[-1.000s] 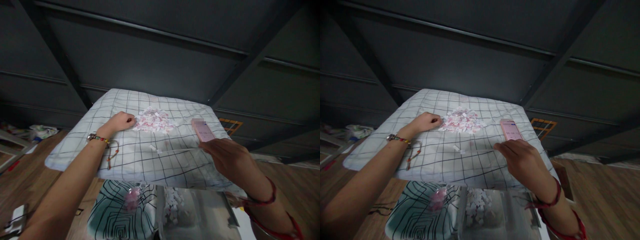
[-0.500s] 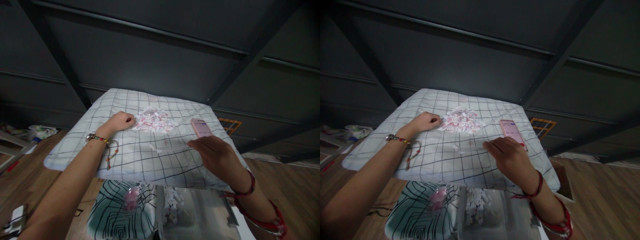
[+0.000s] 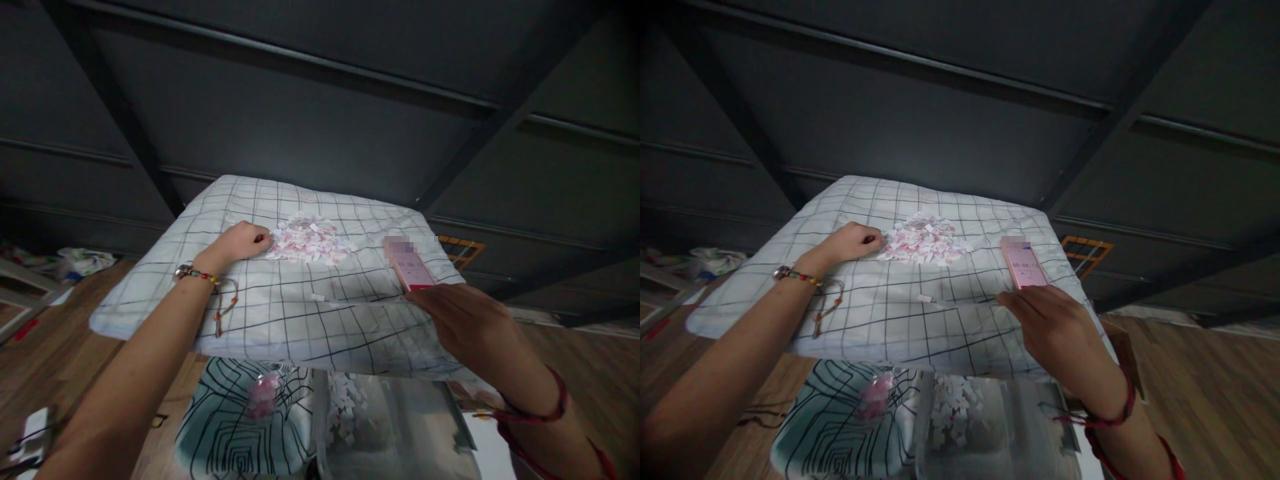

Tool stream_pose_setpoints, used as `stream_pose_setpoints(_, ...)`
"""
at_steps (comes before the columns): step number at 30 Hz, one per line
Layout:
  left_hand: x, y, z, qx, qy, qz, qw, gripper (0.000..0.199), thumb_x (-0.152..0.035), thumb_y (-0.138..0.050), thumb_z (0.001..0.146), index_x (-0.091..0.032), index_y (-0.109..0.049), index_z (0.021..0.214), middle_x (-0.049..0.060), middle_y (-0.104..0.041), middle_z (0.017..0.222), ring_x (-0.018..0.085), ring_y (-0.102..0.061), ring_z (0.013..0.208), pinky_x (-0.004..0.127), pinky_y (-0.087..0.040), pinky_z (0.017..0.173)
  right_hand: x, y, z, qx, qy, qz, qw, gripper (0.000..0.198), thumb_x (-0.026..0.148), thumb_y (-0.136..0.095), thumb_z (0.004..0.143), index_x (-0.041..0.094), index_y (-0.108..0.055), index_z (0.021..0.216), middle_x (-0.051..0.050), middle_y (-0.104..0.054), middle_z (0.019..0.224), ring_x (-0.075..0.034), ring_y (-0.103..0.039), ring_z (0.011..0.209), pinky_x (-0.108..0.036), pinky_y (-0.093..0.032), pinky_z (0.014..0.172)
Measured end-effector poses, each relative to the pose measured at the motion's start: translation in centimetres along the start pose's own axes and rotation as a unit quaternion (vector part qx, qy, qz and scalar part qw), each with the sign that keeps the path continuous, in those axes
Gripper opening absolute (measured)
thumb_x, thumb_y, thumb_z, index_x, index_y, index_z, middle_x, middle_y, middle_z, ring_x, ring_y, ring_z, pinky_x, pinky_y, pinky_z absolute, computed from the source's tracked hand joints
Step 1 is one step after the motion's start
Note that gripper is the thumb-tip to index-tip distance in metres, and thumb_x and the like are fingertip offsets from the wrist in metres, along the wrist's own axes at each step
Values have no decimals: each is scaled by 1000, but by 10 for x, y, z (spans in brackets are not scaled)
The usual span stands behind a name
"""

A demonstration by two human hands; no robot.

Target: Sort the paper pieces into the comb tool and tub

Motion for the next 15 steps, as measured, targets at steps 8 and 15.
stream_pose_setpoints(8,1,-1,0,0,-6,-2,1000,33,-37,-42,81,-18,-62,64,2,-60,57,13,-49,54,26,-33,56,4,-1,8,-9,-7,4,1000,31,-2,-43,83,15,-67,93,-5,-72,77,-16,-64,67,-30,-51,64)
stream_pose_setpoints(15,0,1,0,-6,-6,-1,1000,32,-37,-44,81,-18,-61,61,1,-57,54,13,-47,52,26,-32,55,5,-2,6,9,-3,10,1000,32,-3,-42,83,14,-68,91,-6,-72,77,-17,-63,66,-31,-51,64)
Point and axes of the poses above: each hand's wrist, its own z-axis towards the middle knuckle, its own y-axis out of the back of the hand, x = y × z, the point moved 7 cm from there along z, towards the middle knuckle
